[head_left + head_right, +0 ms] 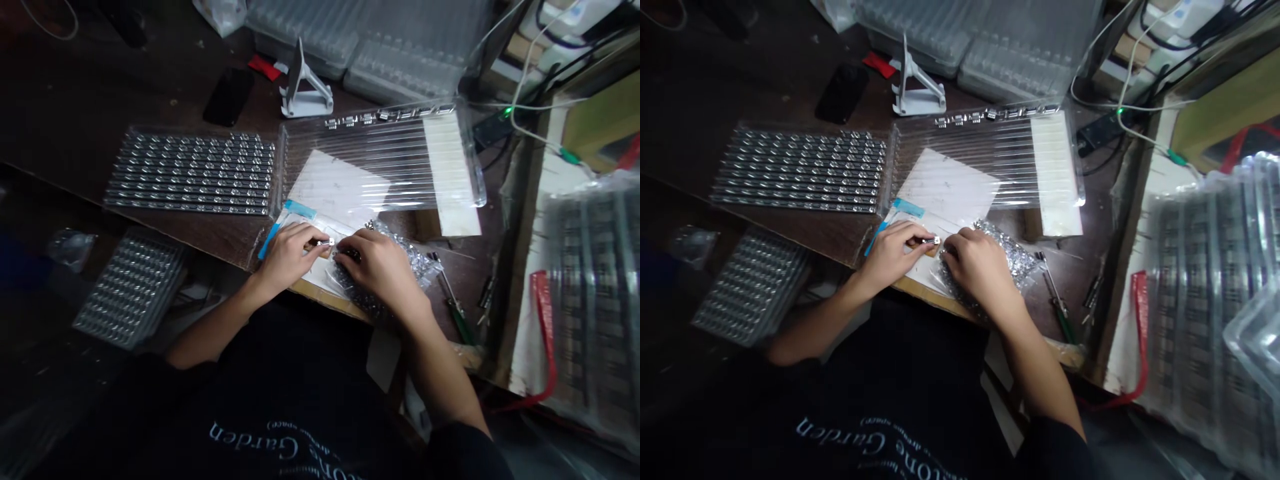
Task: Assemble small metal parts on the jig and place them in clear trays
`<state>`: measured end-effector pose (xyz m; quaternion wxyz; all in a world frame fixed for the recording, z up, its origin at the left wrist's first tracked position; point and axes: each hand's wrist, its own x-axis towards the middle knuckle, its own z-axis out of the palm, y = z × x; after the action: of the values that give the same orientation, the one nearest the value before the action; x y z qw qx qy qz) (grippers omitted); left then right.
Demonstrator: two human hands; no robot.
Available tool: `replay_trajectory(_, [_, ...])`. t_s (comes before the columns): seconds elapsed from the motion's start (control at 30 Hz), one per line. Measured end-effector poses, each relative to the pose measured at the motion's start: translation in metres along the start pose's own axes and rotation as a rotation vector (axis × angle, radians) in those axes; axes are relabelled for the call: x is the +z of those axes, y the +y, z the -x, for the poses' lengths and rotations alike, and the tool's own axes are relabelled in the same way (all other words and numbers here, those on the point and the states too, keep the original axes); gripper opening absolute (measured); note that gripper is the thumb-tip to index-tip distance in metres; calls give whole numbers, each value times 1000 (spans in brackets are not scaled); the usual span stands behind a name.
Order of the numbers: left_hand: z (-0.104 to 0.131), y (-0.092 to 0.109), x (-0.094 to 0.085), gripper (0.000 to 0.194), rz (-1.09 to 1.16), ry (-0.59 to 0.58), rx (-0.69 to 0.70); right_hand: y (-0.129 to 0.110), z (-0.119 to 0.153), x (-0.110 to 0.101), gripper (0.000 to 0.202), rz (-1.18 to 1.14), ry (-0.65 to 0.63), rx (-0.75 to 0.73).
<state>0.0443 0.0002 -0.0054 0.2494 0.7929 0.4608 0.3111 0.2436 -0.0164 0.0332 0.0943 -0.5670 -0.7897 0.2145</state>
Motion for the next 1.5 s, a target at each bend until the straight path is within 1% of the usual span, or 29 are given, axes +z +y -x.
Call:
replay_trajectory(0.1, [1, -1, 1, 5, 11, -3, -14, -5, -1, 3, 18, 41, -36, 6])
replay_trajectory(0.2, [2, 0, 0, 5, 26, 1, 8, -7, -1, 5, 17, 47, -39, -1])
replay_trajectory(0.3, [3, 3, -2, 5, 66, 95, 39, -5, -2, 5, 15, -4, -5, -19])
replay_trajectory(0.4, [5, 6, -7, 6, 84, 190, 45, -4, -4, 7, 14, -141, 60, -1])
replay_trajectory(0.47, [9, 7, -10, 13, 78, 210, 26, -5, -7, 9, 15, -212, 109, -16])
replay_trajectory(0.57, [14, 5, -17, 29, 71, 220, -10, -9, -12, 16, 22, -230, 151, -97])
replay_trajectory(0.63, [18, 2, -23, 32, 48, 220, -19, -12, -16, 21, 25, -220, 132, -137])
replay_trajectory(0.73, [22, -3, -33, 33, -2, 216, -21, -17, -19, 25, 26, -179, 62, -154])
replay_trajectory(0.83, [17, -15, -49, 29, -42, 215, -20, -22, -18, 26, 27, -25, 20, -196])
replay_trajectory(0.9, [4, -29, -64, 19, -83, 230, -13, -24, -18, 26, 28, 90, 11, -257])
replay_trajectory(0.93, [-7, -36, -72, 14, -108, 241, -11, -25, -17, 25, 29, 130, 9, -281])
replay_trajectory(1.03, [-49, -60, -97, 13, -178, 267, -32, -28, -17, 24, 29, 176, 15, -292])
replay_trajectory(1.13, [-93, -83, -113, 13, -224, 249, -74, -29, -17, 24, 22, 176, 28, -273])
replay_trajectory(1.2, [-117, -96, -116, 13, -252, 196, -114, -29, -17, 25, 19, 170, 35, -276])
replay_trajectory(1.3, [-140, -110, -114, 12, -319, 106, -152, -28, -16, 23, 21, 137, 40, -276])
replay_trajectory(1.4, [-151, -117, -110, 11, -429, 25, -132, -22, -13, 16, 25, 78, 69, -253])
replay_trajectory(1.5, [-154, -119, -111, 12, -516, -34, -115, -11, -8, 7, 25, 54, 83, -202])
